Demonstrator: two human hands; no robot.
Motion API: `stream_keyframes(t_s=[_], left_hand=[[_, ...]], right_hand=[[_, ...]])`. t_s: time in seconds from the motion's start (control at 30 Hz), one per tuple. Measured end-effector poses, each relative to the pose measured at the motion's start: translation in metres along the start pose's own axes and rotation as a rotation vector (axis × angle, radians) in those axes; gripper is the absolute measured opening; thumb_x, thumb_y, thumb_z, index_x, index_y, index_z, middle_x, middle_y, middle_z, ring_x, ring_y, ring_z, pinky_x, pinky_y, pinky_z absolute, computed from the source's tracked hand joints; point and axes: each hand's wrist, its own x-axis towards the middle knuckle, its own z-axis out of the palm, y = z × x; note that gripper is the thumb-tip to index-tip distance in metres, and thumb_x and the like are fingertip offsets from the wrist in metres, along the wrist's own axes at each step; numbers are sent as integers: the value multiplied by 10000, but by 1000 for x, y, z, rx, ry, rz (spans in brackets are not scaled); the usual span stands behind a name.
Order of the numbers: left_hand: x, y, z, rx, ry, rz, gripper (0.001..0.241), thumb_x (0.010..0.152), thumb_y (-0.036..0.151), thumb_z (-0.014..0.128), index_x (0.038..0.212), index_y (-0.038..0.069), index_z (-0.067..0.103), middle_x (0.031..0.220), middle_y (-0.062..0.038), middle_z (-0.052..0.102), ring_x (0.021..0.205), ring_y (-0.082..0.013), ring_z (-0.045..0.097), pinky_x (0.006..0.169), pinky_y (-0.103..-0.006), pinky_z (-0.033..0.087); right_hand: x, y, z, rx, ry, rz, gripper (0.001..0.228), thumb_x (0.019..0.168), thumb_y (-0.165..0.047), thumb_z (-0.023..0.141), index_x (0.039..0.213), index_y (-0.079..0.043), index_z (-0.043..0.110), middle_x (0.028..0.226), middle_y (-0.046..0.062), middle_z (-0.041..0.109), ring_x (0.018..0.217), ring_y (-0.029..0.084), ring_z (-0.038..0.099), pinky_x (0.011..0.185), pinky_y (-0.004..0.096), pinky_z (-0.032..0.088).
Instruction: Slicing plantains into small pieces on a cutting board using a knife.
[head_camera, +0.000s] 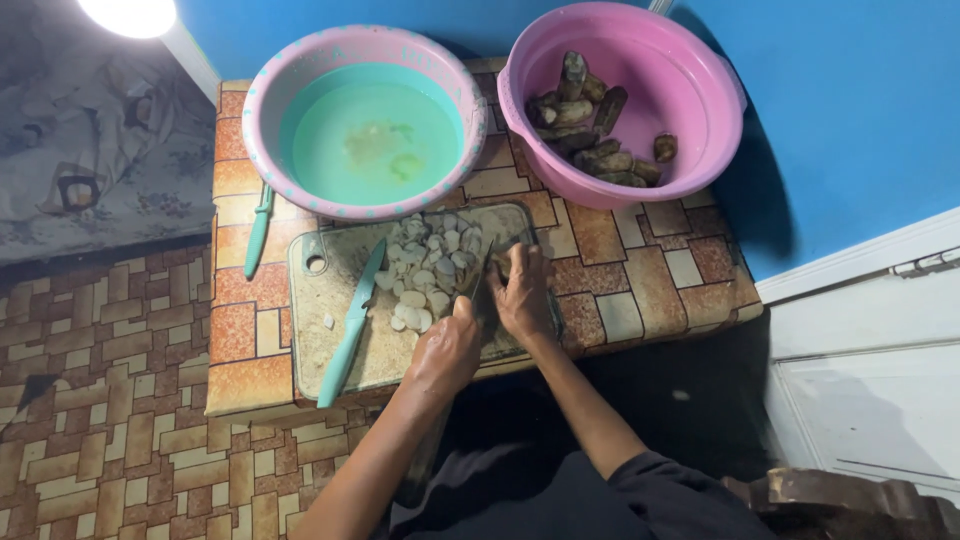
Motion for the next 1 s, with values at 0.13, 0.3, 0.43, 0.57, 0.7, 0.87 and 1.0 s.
stream_keyframes(t_s=[0.13,0.3,0.43,0.57,0.7,0.87,1.0], left_hand=[[19,4,29,151,111,27,361,826,106,403,1151,-51,402,669,-205,599,593,-373,649,471,-502,533],[32,6,41,238,289,-46,165,825,101,441,970,23,450,662,-132,559,564,-313,637,468,-473,532],[4,-3,7,301,331,-73,116,832,32,464,943,58,449,665,-103,519,556,-301,633,444,-478,512],[-5,-27,20,270,377,162,361,793,96,503,1134,-18,520,687,-229,562,637,-386,655,488,-526,534],[-19,-21,23,245,319,116,311,811,131,445,1101,20,438,655,-141,536,568,-340,633,467,-466,528],[-41,-13,-4,194,304,110,165,846,139,414,998,76,419,630,-116,526,517,-329,620,430,-426,516],[-29,-28,13,399,505,259,431,767,78,463,1183,-33,462,605,-191,516,455,-330,602,387,-457,515]], right_hand=[[1,-2,-6,70,31,-36,230,867,-325,502,954,-135,407,937,104,414,924,358,477,753,479,434],[9,12,2,132,6,-90,205,874,-307,486,953,-136,406,935,114,414,913,383,467,746,504,413],[11,16,-9,143,-34,-152,229,874,-330,482,973,-130,430,942,128,431,919,394,470,746,520,407],[11,17,-10,177,-30,-179,207,819,-295,536,937,-150,448,908,85,453,919,346,492,742,491,418],[11,12,-10,159,-22,-166,202,839,-319,511,925,-147,449,890,74,462,907,326,500,738,485,417],[9,14,-6,121,-3,-157,257,841,-373,527,927,-147,441,891,54,449,916,297,489,755,469,412],[10,12,-9,76,-17,-145,229,845,-350,510,918,-147,433,879,56,438,894,289,489,742,452,411]])
